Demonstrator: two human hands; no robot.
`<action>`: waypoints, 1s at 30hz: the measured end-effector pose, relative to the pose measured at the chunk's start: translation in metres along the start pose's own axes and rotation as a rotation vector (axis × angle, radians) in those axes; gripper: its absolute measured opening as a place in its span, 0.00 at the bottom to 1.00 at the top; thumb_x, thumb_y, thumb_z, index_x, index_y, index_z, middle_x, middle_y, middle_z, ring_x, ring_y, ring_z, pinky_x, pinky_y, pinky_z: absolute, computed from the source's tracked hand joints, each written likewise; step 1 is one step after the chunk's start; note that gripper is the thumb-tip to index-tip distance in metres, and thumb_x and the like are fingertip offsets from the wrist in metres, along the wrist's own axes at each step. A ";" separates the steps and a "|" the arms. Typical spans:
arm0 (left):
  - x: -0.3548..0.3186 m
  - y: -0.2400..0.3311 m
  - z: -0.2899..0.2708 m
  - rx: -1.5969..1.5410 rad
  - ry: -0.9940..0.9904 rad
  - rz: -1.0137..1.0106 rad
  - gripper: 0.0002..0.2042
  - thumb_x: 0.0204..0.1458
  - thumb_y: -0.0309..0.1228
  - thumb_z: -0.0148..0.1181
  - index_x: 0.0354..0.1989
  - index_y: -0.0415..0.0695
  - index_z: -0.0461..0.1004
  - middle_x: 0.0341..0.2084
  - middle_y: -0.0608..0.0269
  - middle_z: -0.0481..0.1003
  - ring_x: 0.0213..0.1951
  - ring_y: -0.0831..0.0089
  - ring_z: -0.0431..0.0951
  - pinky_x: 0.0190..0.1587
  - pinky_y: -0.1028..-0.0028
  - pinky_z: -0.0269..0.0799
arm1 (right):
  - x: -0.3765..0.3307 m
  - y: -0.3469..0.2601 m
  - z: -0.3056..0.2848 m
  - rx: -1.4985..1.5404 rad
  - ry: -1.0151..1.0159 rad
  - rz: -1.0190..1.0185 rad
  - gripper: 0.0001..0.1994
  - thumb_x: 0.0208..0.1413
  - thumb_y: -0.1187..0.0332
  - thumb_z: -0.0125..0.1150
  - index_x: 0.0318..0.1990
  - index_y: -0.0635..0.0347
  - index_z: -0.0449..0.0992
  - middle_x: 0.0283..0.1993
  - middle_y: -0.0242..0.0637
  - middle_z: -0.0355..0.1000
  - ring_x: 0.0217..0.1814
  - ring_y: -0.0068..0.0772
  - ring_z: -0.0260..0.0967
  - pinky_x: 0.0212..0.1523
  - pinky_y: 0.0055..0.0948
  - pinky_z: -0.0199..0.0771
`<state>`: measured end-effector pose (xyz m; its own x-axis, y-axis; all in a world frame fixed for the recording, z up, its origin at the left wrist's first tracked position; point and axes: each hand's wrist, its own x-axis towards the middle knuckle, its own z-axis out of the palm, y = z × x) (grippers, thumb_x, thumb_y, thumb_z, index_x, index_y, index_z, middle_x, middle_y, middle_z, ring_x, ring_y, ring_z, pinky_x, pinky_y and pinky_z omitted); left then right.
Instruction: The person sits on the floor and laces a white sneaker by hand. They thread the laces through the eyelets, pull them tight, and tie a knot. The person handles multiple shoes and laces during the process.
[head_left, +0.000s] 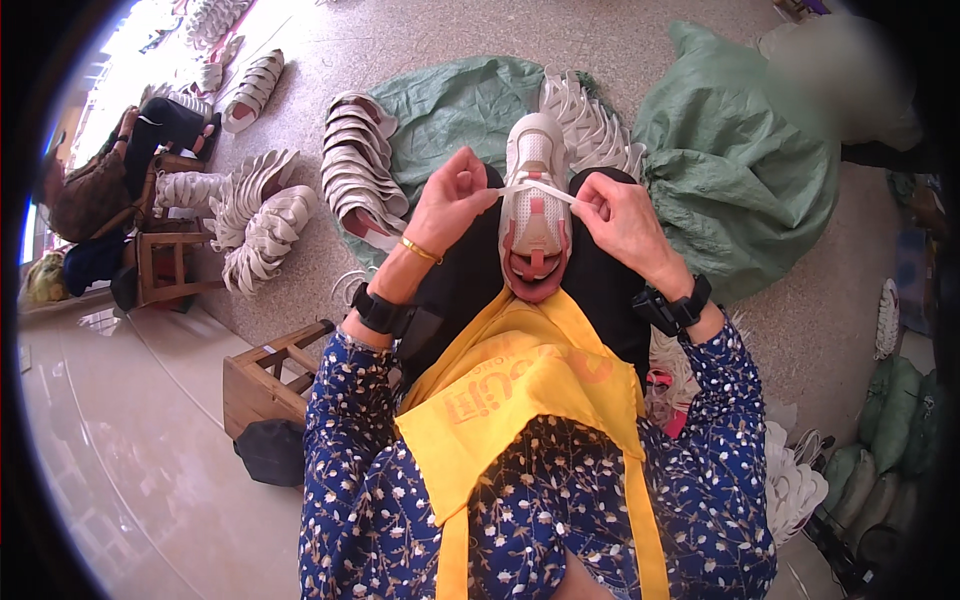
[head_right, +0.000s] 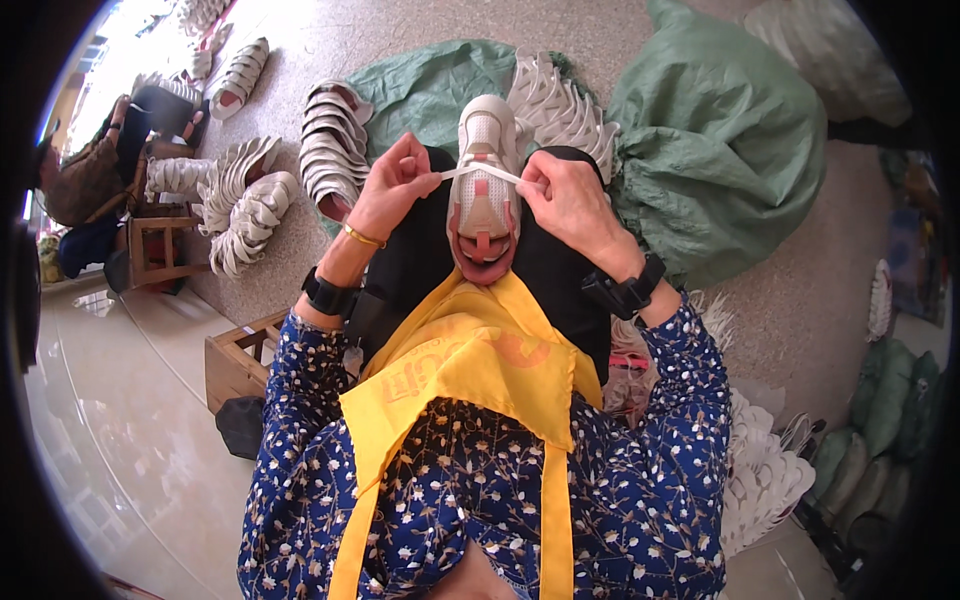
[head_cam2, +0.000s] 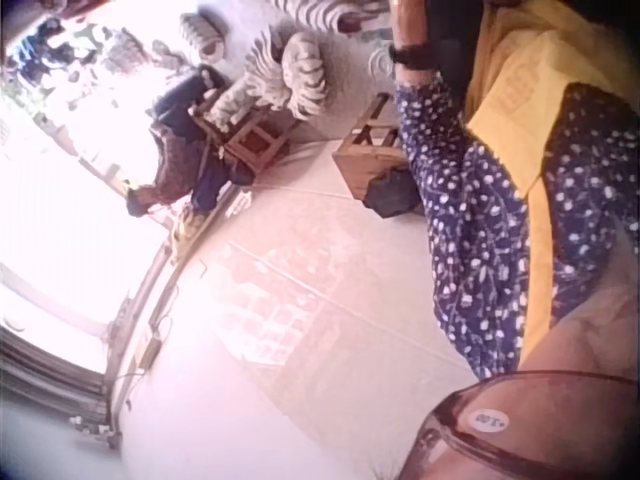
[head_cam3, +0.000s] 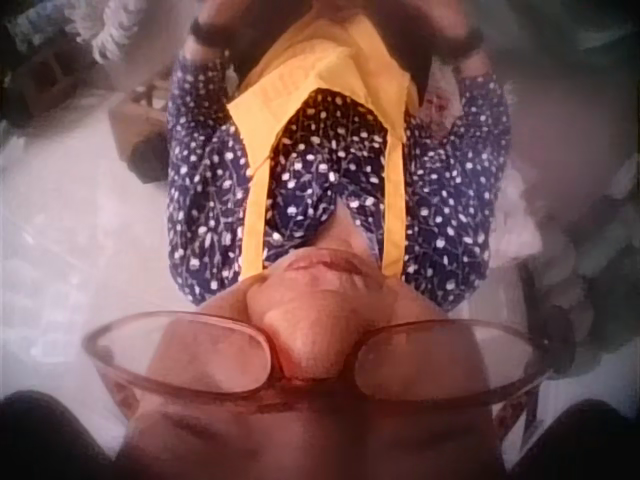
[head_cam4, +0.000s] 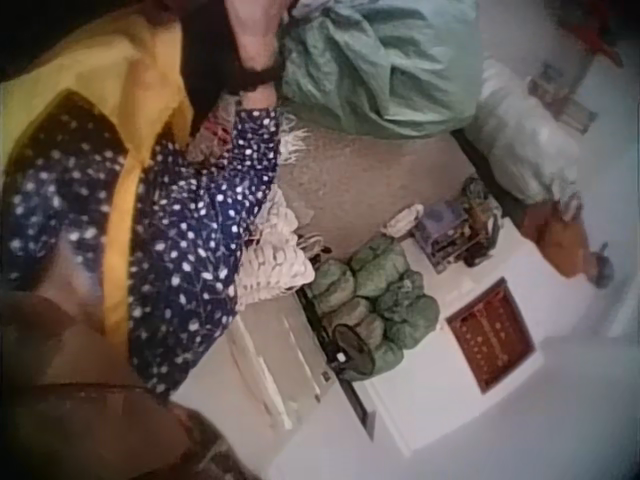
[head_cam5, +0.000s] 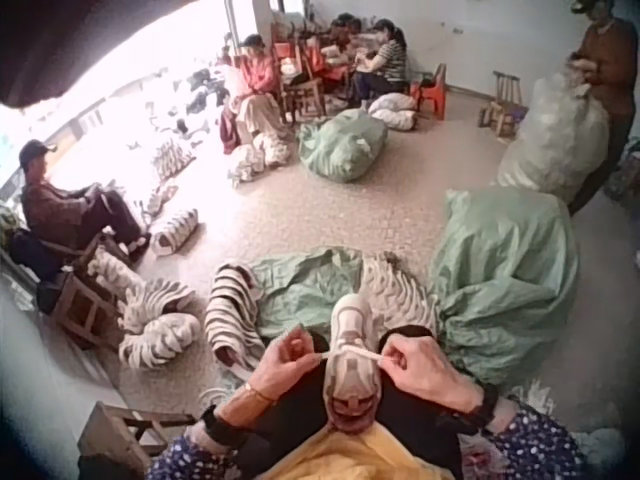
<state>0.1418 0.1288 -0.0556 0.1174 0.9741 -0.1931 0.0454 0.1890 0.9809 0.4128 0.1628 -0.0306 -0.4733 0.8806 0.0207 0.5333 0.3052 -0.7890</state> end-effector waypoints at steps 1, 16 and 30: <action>-0.001 0.001 0.003 0.045 0.013 0.025 0.09 0.54 0.21 0.62 0.34 0.44 0.66 0.22 0.77 0.66 0.27 0.88 0.65 0.29 0.82 0.59 | -0.001 -0.002 -0.001 -0.012 -0.010 -0.024 0.06 0.55 0.73 0.64 0.35 0.65 0.74 0.24 0.46 0.74 0.26 0.50 0.75 0.29 0.41 0.73; -0.025 0.018 0.009 0.893 0.162 0.441 0.06 0.53 0.23 0.62 0.33 0.40 0.69 0.28 0.54 0.69 0.31 0.50 0.75 0.33 0.58 0.70 | -0.026 0.008 -0.013 -0.305 0.217 -0.208 0.03 0.61 0.74 0.60 0.40 0.61 0.77 0.38 0.45 0.74 0.39 0.54 0.75 0.37 0.45 0.75; -0.068 0.001 -0.083 1.172 0.444 0.397 0.04 0.55 0.25 0.58 0.32 0.40 0.69 0.31 0.51 0.68 0.40 0.50 0.73 0.40 0.55 0.70 | -0.116 0.083 -0.090 -0.383 0.335 0.128 0.06 0.61 0.76 0.58 0.41 0.67 0.80 0.39 0.51 0.77 0.41 0.57 0.75 0.42 0.42 0.74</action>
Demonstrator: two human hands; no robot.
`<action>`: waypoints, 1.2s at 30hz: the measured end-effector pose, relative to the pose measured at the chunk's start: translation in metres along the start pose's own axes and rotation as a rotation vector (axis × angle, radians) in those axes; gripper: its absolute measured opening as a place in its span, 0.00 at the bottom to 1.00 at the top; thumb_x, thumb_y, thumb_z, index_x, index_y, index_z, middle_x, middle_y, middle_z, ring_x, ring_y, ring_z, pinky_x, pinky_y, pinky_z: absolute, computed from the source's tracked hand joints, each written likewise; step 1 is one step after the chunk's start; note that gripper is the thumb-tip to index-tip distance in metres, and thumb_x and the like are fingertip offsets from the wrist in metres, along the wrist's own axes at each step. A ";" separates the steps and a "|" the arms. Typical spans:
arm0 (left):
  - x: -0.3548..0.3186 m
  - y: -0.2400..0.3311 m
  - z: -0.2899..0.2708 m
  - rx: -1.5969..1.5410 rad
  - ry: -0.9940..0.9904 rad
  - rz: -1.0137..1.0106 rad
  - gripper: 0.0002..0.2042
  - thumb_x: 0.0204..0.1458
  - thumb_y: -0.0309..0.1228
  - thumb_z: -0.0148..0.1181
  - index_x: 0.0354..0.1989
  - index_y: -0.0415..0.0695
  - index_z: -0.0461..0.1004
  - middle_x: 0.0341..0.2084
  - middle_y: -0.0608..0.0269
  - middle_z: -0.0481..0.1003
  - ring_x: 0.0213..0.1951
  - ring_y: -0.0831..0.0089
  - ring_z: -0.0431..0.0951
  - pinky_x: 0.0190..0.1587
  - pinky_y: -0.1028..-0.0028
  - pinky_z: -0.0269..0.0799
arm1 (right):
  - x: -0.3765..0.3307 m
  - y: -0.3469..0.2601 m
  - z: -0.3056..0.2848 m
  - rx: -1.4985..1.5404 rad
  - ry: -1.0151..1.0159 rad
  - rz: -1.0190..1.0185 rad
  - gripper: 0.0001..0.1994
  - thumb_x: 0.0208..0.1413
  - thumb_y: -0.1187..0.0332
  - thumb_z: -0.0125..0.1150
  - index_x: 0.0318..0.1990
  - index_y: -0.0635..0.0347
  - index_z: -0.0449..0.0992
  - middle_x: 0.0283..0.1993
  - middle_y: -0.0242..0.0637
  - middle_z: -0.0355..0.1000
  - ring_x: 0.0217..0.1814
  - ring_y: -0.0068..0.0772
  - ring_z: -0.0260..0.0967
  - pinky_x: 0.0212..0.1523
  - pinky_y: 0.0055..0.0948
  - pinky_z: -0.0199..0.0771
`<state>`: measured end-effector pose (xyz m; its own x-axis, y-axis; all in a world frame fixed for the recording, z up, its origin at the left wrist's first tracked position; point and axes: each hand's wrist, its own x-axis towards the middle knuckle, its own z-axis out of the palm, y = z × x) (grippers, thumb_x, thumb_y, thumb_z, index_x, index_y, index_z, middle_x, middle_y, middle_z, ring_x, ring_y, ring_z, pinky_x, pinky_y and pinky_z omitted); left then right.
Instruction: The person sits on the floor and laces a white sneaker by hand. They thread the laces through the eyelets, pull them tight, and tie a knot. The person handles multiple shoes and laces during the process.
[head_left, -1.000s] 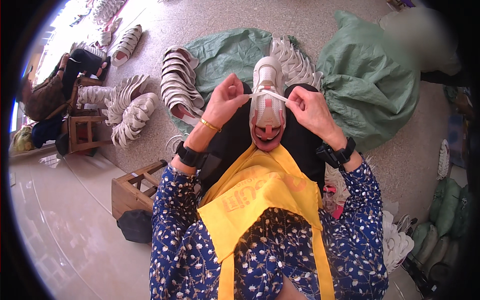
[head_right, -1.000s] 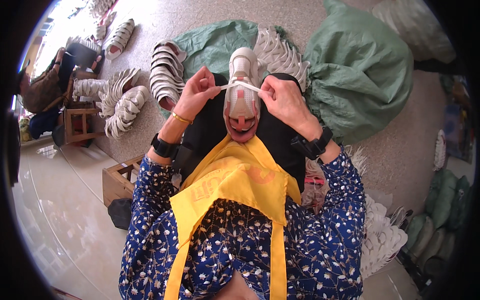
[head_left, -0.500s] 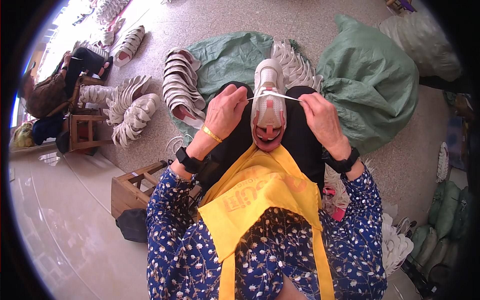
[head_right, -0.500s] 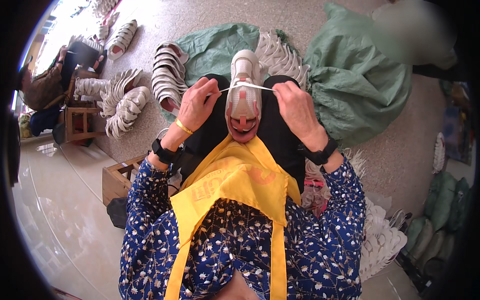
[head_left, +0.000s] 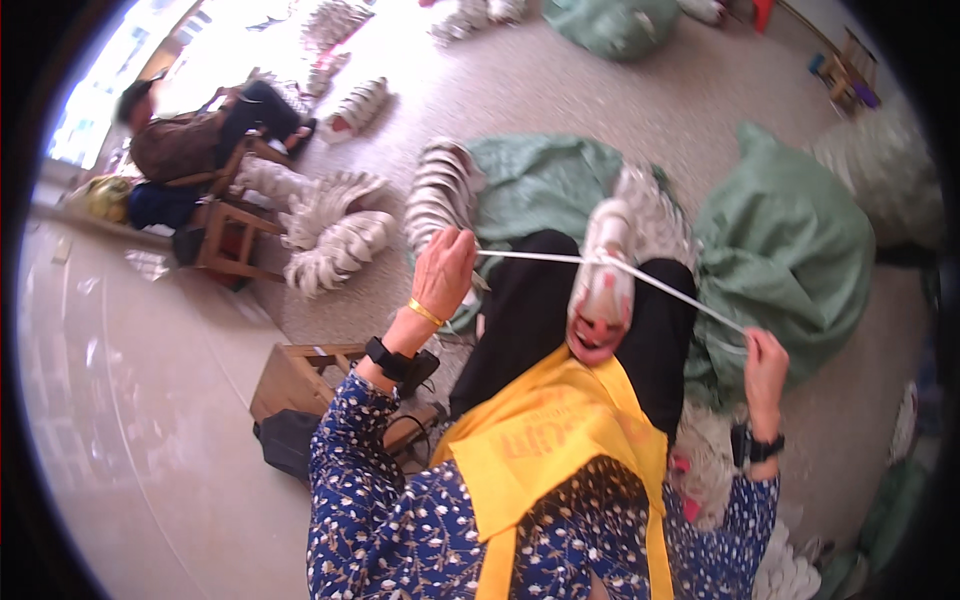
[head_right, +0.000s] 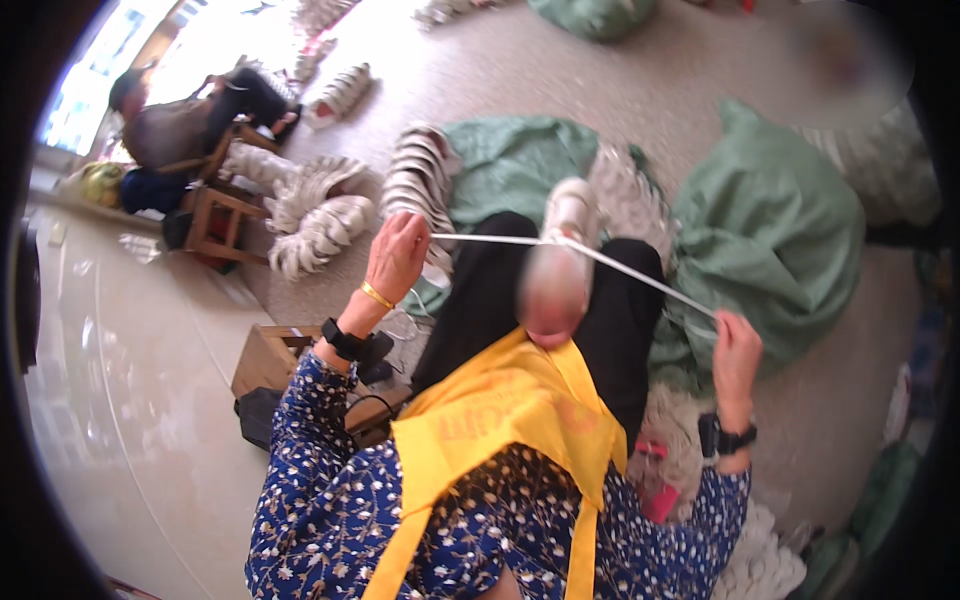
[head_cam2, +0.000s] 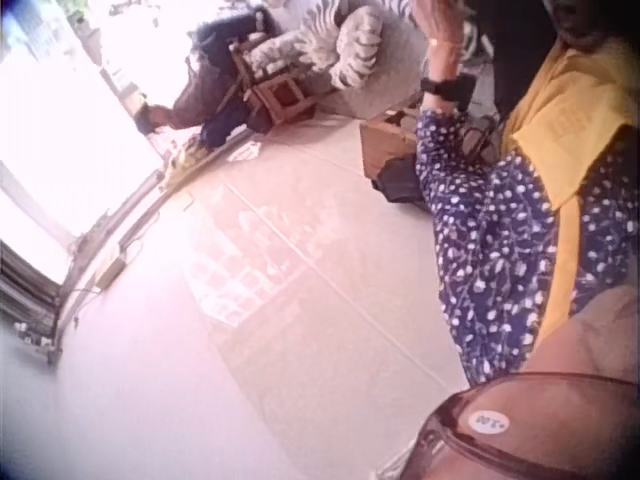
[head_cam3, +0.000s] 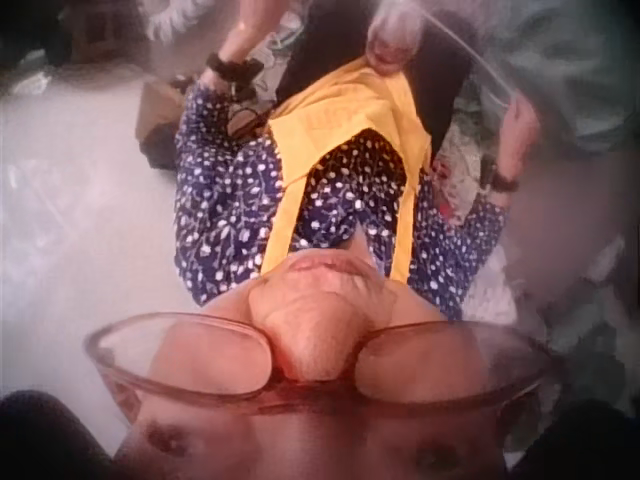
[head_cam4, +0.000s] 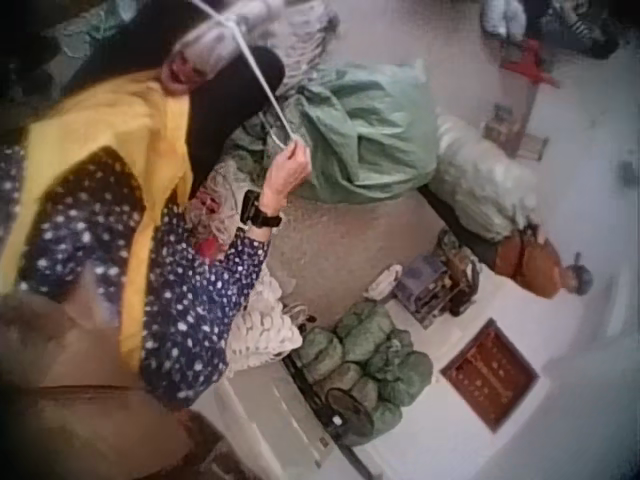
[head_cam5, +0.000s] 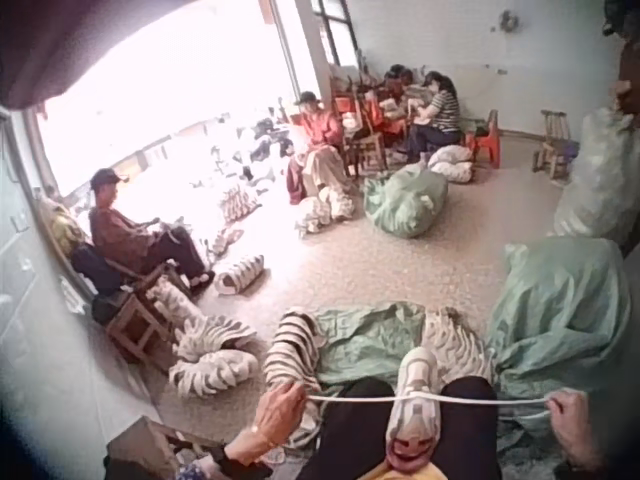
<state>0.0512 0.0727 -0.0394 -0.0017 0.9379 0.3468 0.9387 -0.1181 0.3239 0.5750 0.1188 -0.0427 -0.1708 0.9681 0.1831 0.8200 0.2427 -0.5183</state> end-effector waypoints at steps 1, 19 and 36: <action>-0.003 -0.012 -0.008 -0.008 0.021 -0.033 0.04 0.55 0.25 0.57 0.32 0.41 0.69 0.28 0.52 0.70 0.37 0.49 0.75 0.39 0.54 0.70 | -0.003 0.009 -0.002 -0.007 0.006 0.016 0.06 0.60 0.77 0.57 0.41 0.68 0.79 0.38 0.51 0.77 0.40 0.56 0.75 0.42 0.41 0.74; -0.076 -0.218 -0.152 0.129 0.319 -0.619 0.05 0.52 0.25 0.63 0.34 0.40 0.73 0.19 0.58 0.73 0.22 0.70 0.73 0.29 0.68 0.71 | -0.034 0.214 -0.025 0.112 0.079 0.587 0.12 0.65 0.74 0.54 0.50 0.64 0.82 0.30 0.35 0.78 0.17 0.20 0.67 0.19 0.22 0.70; -0.077 -0.232 -0.154 0.281 0.184 -0.716 0.04 0.49 0.24 0.62 0.33 0.41 0.75 0.28 0.48 0.79 0.35 0.50 0.81 0.41 0.59 0.76 | -0.058 0.276 -0.046 -0.005 0.186 0.607 0.09 0.61 0.82 0.55 0.44 0.68 0.80 0.32 0.39 0.77 0.26 0.26 0.76 0.27 0.27 0.80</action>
<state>-0.2199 -0.0224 -0.0055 -0.6728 0.6823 0.2859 0.7392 0.6040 0.2980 0.8364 0.1267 -0.1582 0.4229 0.9062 0.0001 0.7438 -0.3471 -0.5712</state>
